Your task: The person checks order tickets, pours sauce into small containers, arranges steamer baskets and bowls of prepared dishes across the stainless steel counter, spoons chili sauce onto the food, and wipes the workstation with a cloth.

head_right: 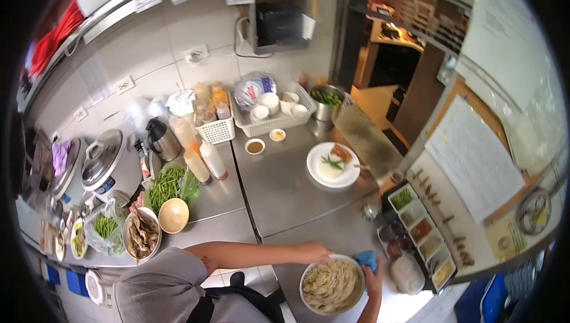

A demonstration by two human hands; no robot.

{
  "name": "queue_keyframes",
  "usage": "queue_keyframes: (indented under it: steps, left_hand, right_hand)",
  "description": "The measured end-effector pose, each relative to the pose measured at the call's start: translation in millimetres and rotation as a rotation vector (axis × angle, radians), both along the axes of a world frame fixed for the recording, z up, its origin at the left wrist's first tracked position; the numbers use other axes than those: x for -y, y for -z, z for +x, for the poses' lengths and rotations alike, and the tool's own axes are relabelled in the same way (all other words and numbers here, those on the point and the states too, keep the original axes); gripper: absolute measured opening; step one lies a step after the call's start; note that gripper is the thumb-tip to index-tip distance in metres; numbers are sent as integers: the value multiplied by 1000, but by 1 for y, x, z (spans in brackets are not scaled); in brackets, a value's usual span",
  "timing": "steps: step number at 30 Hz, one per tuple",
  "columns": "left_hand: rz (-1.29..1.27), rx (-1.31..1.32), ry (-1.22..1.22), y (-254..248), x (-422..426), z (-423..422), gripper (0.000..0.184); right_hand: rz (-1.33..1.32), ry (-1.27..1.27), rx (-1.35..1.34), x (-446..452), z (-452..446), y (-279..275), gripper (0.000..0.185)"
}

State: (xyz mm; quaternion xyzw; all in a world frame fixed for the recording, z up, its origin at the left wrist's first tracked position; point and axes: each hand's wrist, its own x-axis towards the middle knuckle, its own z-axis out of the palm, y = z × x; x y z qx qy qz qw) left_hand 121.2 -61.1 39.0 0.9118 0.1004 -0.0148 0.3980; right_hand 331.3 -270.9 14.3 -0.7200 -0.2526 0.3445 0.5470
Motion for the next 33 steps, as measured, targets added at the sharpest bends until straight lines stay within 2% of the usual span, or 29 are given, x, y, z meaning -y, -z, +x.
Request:
queue_keyframes:
  steps: [1, 4, 6, 8, 10, 12, 15, 16, 18, 19, 21, 24, 27, 28, 29, 30, 31, 32, 33]
  left_hand:
    - [31, 29, -19, -3, -5, 14, 29]
    - [136, 68, -96, -10, -7, 44, 19]
    - [241, 33, -177, -18, -4, 49, 19]
    - [125, 56, -148, -20, -14, 46, 18]
    - [72, 98, -159, -16, -21, 41, 17]
    - [85, 158, -213, -6, -26, 30, 17]
    - [24, 398, -260, 59, -40, 21, 22]
    - [-101, 254, -311, 51, -35, 11, 24]
    - [-344, -40, -395, 36, -23, -14, 31]
    - [-285, 13, -405, 46, -16, -23, 31]
    - [-159, 125, -427, 66, 10, -40, 32]
    - [-247, 95, -403, 76, 36, -60, 38]
    - [-770, -249, -535, 22, 60, -87, 45]
    - [-789, -290, -490, 20, 62, -91, 48]
    - [-812, -355, -425, 24, 70, -96, 50]
    - [-1096, -404, -303, 46, 76, -96, 51]
    - [-1241, -446, -176, 72, 83, -95, 50]
    - [-1146, -495, -124, 62, 82, -97, 48]
    - [-1088, -550, -180, 65, 87, -94, 45]
  right_hand:
    - [-15, -63, -213, -24, -11, -20, 48]
    - [-141, -561, -76, -80, -11, -17, 41]
    - [-120, -501, -49, -85, -18, -20, 35]
    - [-130, -431, -6, -80, -26, -27, 35]
    - [-162, -348, 56, -66, -48, -60, 39]
    - [-4, -106, -64, -50, -69, -50, 43]
    - [245, 275, -236, -4, -107, -20, 48]
    - [329, 399, -293, 6, -120, -13, 50]
    - [375, 427, -181, 23, -151, -7, 71]
    - [397, 443, -124, 28, -167, -8, 85]
    - [435, 552, -101, 27, -198, -13, 74]
    - [577, 812, -202, 14, -245, -27, 61]
    - [743, 999, -316, 0, -278, -33, 52]
    - [794, 1036, -355, -3, -291, -32, 50]
    - [771, 1002, -409, 7, -286, 2, 50]
    - [746, 967, -463, 7, -286, 14, 51]
    - [680, 986, -548, 13, -293, 30, 45]
    - [636, 982, -497, 1, -308, 13, 42]
    - [655, 1057, -574, -12, -322, -4, 38]
